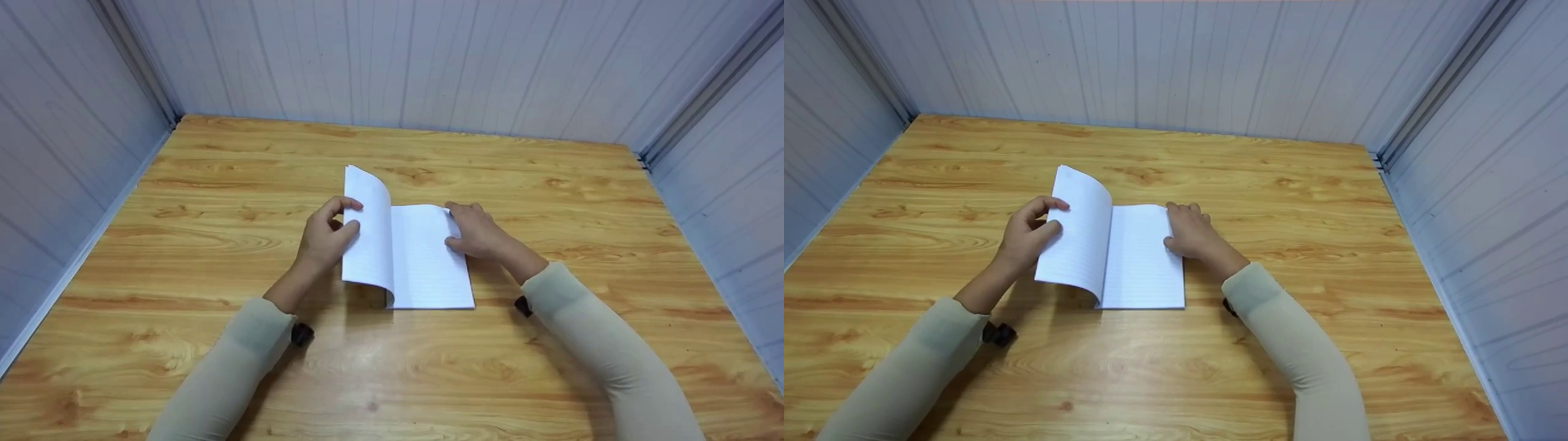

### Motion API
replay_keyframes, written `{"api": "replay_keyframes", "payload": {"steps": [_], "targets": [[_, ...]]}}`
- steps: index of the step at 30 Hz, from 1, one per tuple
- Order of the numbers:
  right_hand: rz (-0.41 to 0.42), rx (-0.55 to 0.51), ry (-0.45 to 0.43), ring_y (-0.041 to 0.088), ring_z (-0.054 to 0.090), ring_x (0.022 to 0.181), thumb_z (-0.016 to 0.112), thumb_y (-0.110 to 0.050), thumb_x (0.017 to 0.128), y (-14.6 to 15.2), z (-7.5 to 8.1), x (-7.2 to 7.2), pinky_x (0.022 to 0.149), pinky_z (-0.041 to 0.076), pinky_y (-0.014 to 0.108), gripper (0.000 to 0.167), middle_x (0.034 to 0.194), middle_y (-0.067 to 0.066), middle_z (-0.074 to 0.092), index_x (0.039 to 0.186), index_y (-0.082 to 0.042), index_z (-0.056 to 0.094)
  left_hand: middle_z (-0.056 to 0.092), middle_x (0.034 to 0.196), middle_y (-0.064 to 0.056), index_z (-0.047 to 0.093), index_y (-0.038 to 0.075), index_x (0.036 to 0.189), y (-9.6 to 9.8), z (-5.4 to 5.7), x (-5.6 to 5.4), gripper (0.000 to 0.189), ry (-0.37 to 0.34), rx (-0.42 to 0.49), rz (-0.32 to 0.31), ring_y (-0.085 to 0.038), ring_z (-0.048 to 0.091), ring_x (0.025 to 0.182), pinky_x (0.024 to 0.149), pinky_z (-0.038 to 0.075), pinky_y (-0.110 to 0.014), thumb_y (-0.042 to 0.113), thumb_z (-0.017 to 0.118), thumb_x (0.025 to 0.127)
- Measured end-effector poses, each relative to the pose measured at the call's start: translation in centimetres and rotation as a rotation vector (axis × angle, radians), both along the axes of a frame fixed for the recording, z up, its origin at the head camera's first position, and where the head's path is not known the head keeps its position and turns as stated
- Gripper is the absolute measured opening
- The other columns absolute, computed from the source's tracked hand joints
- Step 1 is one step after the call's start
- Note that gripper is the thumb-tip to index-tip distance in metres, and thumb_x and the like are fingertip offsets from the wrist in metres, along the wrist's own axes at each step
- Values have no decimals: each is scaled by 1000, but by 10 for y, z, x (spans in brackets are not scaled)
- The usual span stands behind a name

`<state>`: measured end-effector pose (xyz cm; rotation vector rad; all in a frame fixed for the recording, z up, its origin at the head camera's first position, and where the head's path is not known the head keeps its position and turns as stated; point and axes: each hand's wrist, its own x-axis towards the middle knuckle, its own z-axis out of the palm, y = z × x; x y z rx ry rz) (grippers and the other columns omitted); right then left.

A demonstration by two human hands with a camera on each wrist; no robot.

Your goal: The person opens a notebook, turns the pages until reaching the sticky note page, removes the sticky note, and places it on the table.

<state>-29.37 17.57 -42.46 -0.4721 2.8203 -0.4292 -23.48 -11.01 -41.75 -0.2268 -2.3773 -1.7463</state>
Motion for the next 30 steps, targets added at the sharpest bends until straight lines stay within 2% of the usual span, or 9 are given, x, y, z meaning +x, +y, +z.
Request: {"api": "replay_keyframes", "payload": {"steps": [5,8,20,27,30], "targets": [[12,-27,16,35,34,132,64,-21,88,0,-2,0,110,27,53,71,144,16,46,148,-2,31,65,110,-2,65,11,106,0,1,0,27,-15,-14,7,-19,54,91,71,42,-27,10,54,82],[-2,-51,7,33,35,131,65,-19,87,-1,-2,0,110,28,51,71,144,14,46,148,-5,31,65,111,-1,65,11,106,0,2,1,27,-17,-18,6,-18,54,94,73,42,-27,10,54,82],[21,-229,12,32,45,127,62,-9,87,2,-3,-2,105,38,47,67,137,18,49,146,-9,31,65,111,-2,64,10,107,-1,1,0,26,-4,-4,-8,-16,53,97,76,43,-28,9,55,83],[-47,-281,46,29,43,123,66,-13,86,2,-1,0,106,39,44,74,142,17,32,149,-10,28,65,112,-3,64,10,107,-1,1,1,25,-4,-2,-11,-18,54,96,75,42,-29,9,55,83],[-85,-310,44,30,45,116,65,-8,86,4,1,0,99,43,43,80,145,20,24,152,-10,20,65,111,-2,64,10,107,0,1,1,26,-4,2,-10,-17,54,93,73,42,-28,9,54,83]]}}
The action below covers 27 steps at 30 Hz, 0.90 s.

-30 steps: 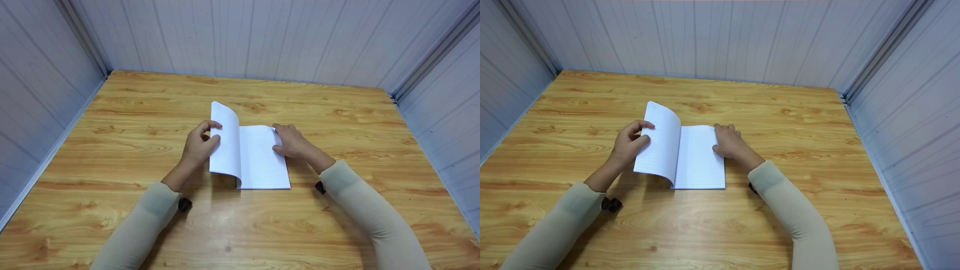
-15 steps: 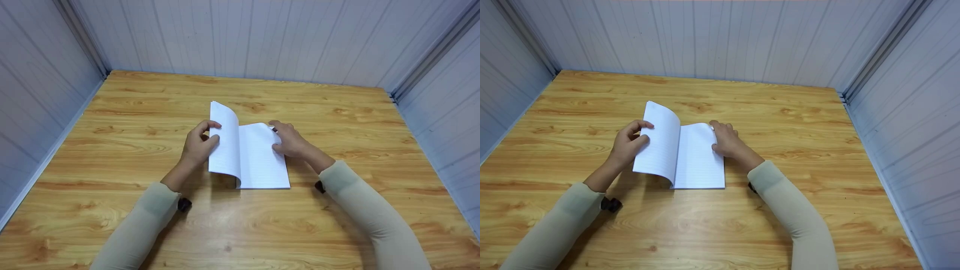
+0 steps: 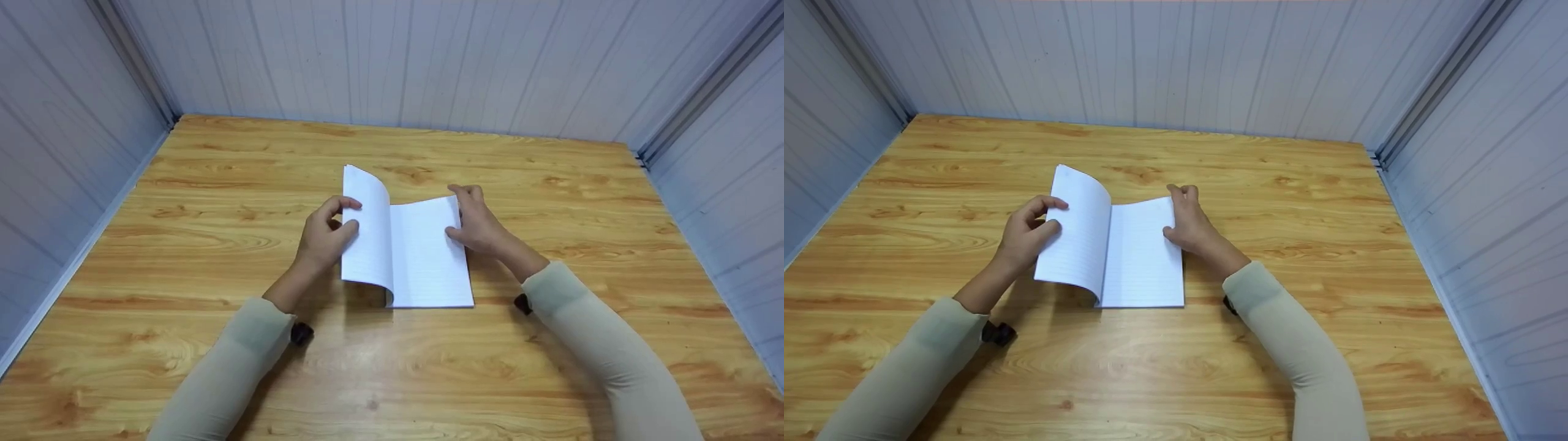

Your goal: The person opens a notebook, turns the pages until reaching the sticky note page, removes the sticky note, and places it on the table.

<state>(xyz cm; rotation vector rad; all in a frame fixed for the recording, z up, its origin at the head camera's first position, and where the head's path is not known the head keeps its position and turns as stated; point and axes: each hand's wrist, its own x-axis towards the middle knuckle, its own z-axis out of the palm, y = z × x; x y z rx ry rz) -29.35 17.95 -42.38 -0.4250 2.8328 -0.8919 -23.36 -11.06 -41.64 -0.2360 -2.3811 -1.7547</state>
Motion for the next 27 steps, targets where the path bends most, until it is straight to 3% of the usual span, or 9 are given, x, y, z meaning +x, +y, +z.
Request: {"api": "replay_keyframes", "payload": {"steps": [5,8,13,26,27], "targets": [[-25,-48,-75,29,52,104,59,2,85,4,4,-1,85,48,38,81,137,21,39,152,-4,15,65,111,-2,64,10,107,1,0,-1,27,0,-1,1,-18,54,90,71,42,-26,9,54,82],[-28,-66,-96,29,54,104,60,0,85,4,6,-2,87,48,39,70,124,20,50,147,0,27,65,110,-2,64,10,107,1,0,0,27,-7,0,8,-18,54,93,72,42,-26,10,55,82],[-22,-80,-120,26,53,99,61,-5,88,3,7,-2,85,47,37,49,114,16,53,133,-3,42,64,109,-3,64,11,107,1,0,0,26,-18,2,16,-20,54,93,72,42,-27,11,55,82],[94,-190,-46,18,54,74,56,-17,95,1,14,10,64,45,28,44,112,12,56,136,-11,43,64,109,-5,64,9,109,0,1,0,28,-12,5,16,-18,54,92,71,42,-26,9,56,82],[105,-200,-47,18,53,72,55,-18,96,-1,16,13,63,45,29,43,113,13,57,137,-11,43,64,109,-6,63,8,110,1,6,3,28,-22,9,17,-19,53,92,71,41,-26,8,55,82]]}}
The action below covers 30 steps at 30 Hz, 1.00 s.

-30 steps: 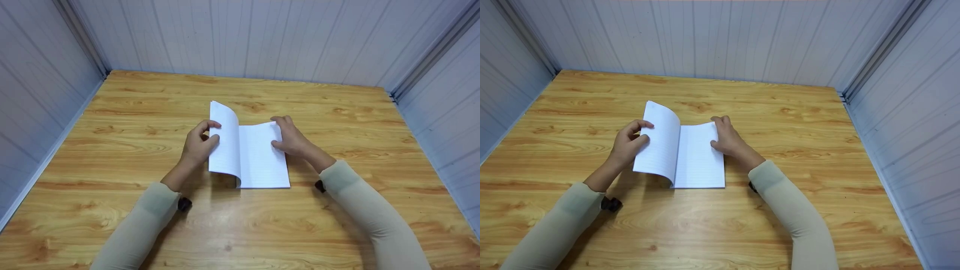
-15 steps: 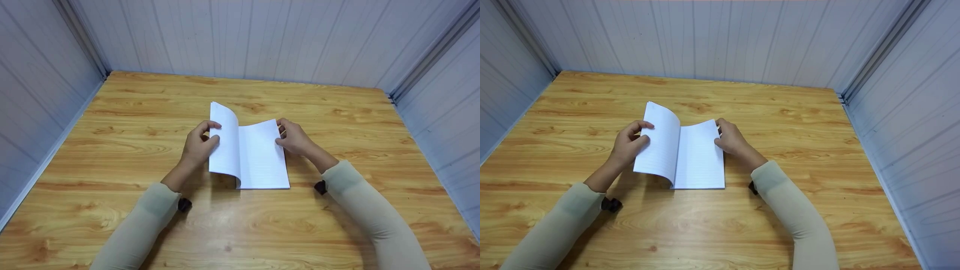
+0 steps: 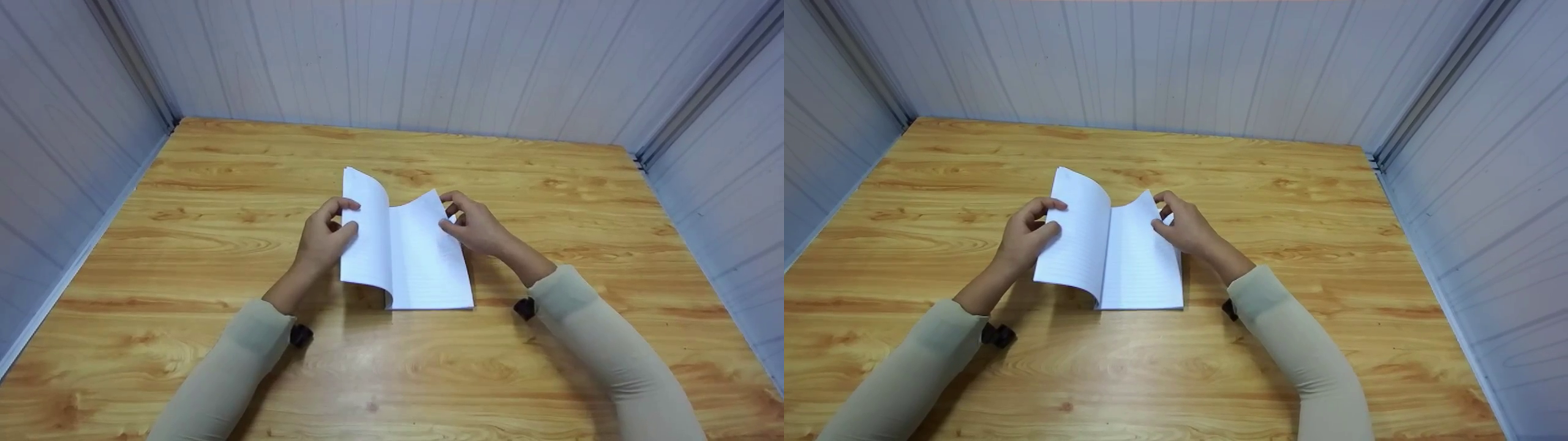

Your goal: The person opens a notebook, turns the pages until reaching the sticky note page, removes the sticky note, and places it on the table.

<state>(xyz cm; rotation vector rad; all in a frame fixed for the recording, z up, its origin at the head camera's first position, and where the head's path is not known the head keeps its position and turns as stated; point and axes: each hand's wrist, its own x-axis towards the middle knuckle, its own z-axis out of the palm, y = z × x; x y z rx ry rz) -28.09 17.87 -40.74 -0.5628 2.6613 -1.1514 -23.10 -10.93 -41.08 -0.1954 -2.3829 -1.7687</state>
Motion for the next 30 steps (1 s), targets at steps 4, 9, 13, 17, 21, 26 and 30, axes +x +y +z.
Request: {"api": "replay_keyframes", "payload": {"steps": [4,9,13,17,21,26,30], "targets": [[58,-50,-1,20,53,65,46,-25,101,-4,2,5,62,46,31,39,112,15,58,138,-12,46,64,106,-6,62,10,112,0,0,0,31,-6,-1,2,-19,53,81,68,42,-25,9,55,82],[103,-68,-54,24,57,72,36,-21,104,-10,3,10,65,50,36,37,118,19,58,139,-17,47,64,105,-1,61,14,111,-1,-5,-2,29,-2,-16,4,-20,51,71,65,42,-25,15,57,82],[136,-33,-78,27,64,78,36,-8,99,-18,7,15,68,52,34,43,126,19,58,139,-19,47,63,106,-2,62,13,111,-1,-5,-3,28,9,-16,9,-21,53,83,67,42,-24,18,62,84],[190,10,-71,31,67,81,42,-7,97,-25,8,19,72,53,35,46,129,18,56,141,-17,44,63,107,-3,62,11,111,-1,-5,-3,28,9,-18,15,-19,54,92,72,43,-25,19,64,84],[205,61,-75,27,67,83,51,-15,96,-29,10,21,71,53,33,48,129,13,55,143,-17,40,62,109,-2,61,12,111,0,-5,-2,28,1,-18,11,-16,54,95,74,43,-26,20,65,85],[194,142,-72,18,65,78,58,-25,93,-32,12,22,67,51,30,51,118,7,63,141,-20,39,62,110,-2,61,12,112,0,-4,-2,28,-3,-15,2,-16,53,94,74,43,-26,21,65,86],[207,170,-71,15,66,78,60,-31,91,-34,13,23,67,52,30,54,109,3,67,141,-23,39,62,111,-3,60,11,113,0,-5,-3,28,-7,-4,-7,-16,54,96,75,44,-26,23,65,88]]}}
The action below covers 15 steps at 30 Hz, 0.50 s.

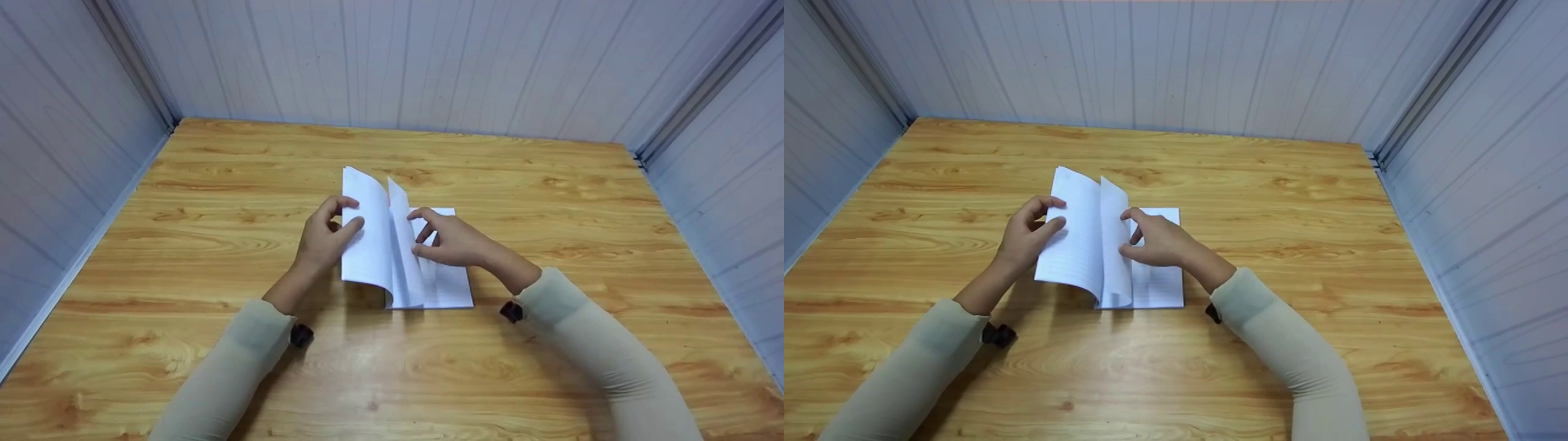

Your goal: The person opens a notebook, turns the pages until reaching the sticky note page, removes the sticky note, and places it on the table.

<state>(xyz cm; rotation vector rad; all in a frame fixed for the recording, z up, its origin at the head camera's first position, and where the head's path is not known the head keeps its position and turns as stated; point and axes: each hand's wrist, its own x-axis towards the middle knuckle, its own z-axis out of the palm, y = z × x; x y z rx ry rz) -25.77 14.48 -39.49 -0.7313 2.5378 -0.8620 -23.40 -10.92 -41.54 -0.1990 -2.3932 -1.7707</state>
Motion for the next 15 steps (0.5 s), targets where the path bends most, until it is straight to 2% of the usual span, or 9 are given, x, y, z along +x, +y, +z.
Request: {"api": "replay_keyframes", "payload": {"steps": [6,15], "targets": [[29,-10,29,17,68,85,60,-34,89,-6,2,2,75,53,33,56,102,2,71,141,-23,40,62,112,-3,61,11,113,0,0,-1,29,-4,19,-14,-16,54,97,77,44,-27,28,64,90],[54,45,69,17,67,94,59,-42,89,-14,2,5,81,53,37,61,105,3,72,144,-29,36,62,109,-3,60,14,113,2,0,1,35,3,-38,-8,-16,53,92,73,43,-27,30,71,85]]}}
